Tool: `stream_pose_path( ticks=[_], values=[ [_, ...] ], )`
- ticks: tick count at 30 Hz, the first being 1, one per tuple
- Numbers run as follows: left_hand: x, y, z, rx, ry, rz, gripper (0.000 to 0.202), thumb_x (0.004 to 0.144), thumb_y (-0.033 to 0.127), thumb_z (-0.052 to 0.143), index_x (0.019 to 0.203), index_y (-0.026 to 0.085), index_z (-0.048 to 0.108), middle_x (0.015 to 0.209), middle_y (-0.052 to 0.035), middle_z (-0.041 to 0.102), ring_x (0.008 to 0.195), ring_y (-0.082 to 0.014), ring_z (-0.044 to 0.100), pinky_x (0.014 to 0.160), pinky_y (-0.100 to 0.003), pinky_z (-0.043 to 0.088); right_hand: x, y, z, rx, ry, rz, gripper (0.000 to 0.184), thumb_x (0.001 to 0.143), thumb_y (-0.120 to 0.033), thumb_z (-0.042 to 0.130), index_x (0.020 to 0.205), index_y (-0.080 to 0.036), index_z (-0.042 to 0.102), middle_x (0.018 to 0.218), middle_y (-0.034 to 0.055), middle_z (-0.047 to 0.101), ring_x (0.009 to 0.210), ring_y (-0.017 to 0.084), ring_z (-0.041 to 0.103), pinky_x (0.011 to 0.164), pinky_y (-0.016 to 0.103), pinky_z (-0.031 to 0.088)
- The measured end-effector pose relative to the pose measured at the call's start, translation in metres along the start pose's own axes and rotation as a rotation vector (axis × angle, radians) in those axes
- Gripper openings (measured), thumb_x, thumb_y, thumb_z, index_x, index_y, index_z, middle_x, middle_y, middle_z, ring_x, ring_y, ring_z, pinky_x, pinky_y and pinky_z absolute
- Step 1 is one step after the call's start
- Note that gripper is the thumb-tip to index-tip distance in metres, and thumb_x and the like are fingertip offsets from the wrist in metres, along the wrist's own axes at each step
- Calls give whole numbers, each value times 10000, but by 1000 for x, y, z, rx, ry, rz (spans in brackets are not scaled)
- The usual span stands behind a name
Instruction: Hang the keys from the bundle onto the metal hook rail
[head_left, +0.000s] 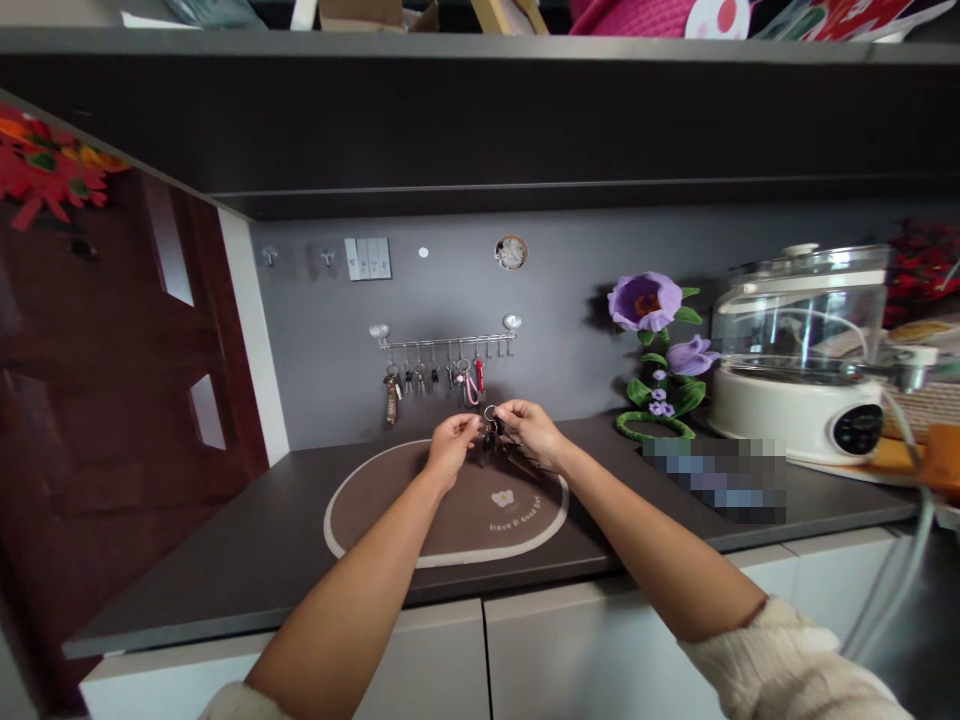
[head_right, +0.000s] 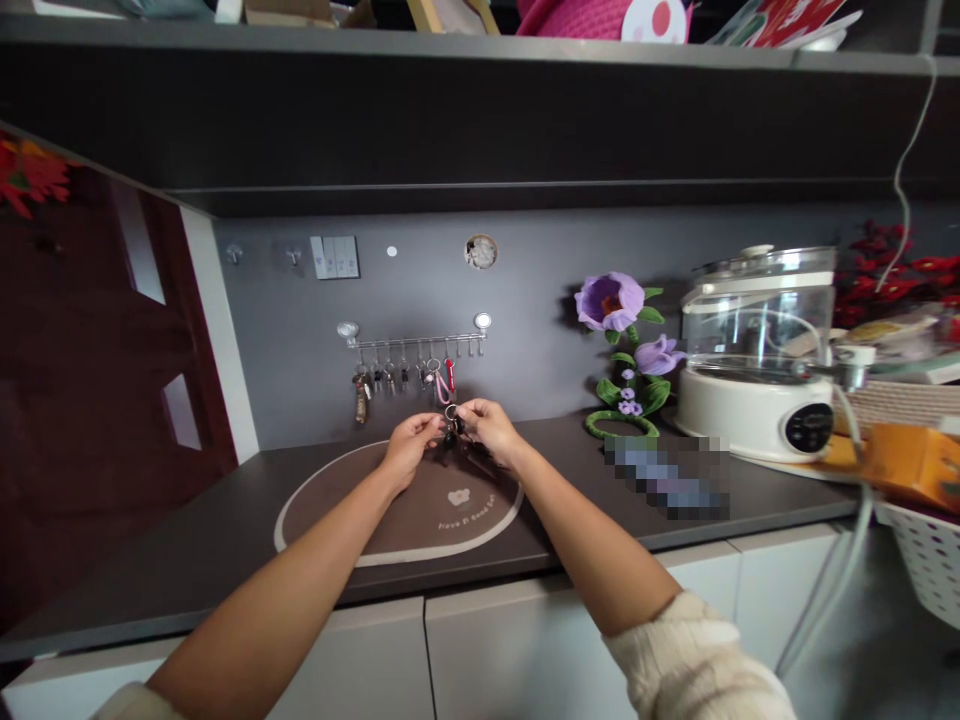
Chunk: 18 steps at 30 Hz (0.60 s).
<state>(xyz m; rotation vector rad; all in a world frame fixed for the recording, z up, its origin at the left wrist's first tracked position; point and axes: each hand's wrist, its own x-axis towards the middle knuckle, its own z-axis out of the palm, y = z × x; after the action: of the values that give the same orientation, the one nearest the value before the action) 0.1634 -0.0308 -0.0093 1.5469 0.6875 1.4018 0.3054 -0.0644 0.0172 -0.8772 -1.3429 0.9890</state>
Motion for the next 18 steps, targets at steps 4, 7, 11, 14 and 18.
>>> stream_pose_path(
  ticks=[4,7,11,14,18],
  values=[
    [3,-4,-2,-9,24,-15,352,639,404,575,864,135,591,848,-81,623,692,-115,553,546,-198,395,5,-7,0,23,2,11,289,605,-400,630,740,-172,516,658,-13,552,590,85,523,623,259,455],
    [4,-6,-3,-17,34,-21,339,640,399,572,852,136,593,846,-77,621,686,-110,548,542,-195,396,8,-13,2,20,7,13,244,637,-371,614,749,-177,515,674,-11,559,611,88,537,653,277,465],
    [4,-6,-3,-30,49,-27,325,644,381,569,851,131,589,841,-74,617,674,-100,537,529,-186,391,15,-20,5,14,13,2,197,679,-343,579,747,-172,508,691,1,566,660,100,552,680,296,470],
    [5,-7,-4,-33,71,-39,317,635,374,578,839,132,590,825,-70,618,651,-96,533,517,-187,388,24,-25,5,26,10,-10,159,711,-319,549,742,-171,497,682,-2,556,662,95,549,685,303,474],
    [6,-7,-6,-42,101,-62,315,624,374,587,820,127,593,814,-75,620,630,-91,531,509,-186,384,40,-35,2,36,30,-29,120,736,-284,523,730,-168,490,661,-10,539,649,84,530,689,321,483]
  ],
)
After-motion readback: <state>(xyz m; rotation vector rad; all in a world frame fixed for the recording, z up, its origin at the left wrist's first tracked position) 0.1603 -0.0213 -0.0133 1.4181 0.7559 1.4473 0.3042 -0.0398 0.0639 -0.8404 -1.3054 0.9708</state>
